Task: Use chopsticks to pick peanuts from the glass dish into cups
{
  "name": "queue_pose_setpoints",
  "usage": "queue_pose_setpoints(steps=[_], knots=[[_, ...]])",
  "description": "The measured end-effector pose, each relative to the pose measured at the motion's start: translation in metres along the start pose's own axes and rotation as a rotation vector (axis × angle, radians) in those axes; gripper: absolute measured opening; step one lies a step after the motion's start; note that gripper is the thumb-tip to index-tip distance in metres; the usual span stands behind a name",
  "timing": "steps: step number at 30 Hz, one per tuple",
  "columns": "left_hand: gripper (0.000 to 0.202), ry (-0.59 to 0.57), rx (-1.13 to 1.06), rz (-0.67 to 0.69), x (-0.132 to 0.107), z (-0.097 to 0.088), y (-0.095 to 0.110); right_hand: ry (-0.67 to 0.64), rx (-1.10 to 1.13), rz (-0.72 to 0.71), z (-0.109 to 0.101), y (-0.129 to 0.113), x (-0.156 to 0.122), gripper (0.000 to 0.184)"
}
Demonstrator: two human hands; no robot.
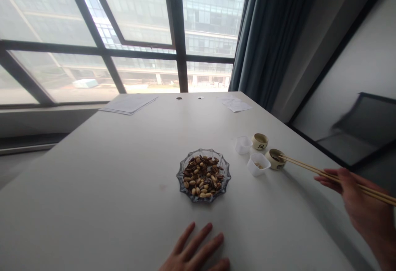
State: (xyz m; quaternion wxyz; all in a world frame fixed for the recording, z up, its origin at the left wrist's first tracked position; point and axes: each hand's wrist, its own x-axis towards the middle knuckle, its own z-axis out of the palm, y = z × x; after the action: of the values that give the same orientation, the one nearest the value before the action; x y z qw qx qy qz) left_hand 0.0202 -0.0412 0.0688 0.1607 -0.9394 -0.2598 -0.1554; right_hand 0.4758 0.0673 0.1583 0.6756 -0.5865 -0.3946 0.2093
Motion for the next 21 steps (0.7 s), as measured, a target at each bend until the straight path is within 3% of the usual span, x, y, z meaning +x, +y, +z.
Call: queue_pose_setpoints(steps=[4, 8, 10, 14, 17, 21], knots=[[0.054, 0.008, -0.037, -0.01, 0.001, -0.002, -0.001, 0.016, -0.005, -0.024, 0.0, -0.005, -0.002, 0.038], [0.062, -0.019, -0.023, -0.001, 0.0, -0.002, -0.001, -0.005, 0.099, -0.042, 0.01, -0.017, -0.017, 0.044], [0.063, -0.033, -0.029, -0.001, 0.0, -0.002, -0.001, -0.123, 0.13, -0.012, 0.023, -0.023, -0.032, 0.044], [0.059, -0.028, -0.052, -0.013, -0.001, -0.002, 0.0, -0.53, 0.168, -0.004, 0.068, -0.035, -0.069, 0.043], [0.059, -0.026, -0.047, -0.033, 0.0, 0.001, 0.002, -0.681, 0.195, 0.012, 0.105, -0.041, -0.089, 0.039], [0.053, 0.103, -0.031, -0.06, -0.001, 0.008, 0.005, -0.855, 0.217, 0.014, 0.137, -0.041, -0.094, 0.041]])
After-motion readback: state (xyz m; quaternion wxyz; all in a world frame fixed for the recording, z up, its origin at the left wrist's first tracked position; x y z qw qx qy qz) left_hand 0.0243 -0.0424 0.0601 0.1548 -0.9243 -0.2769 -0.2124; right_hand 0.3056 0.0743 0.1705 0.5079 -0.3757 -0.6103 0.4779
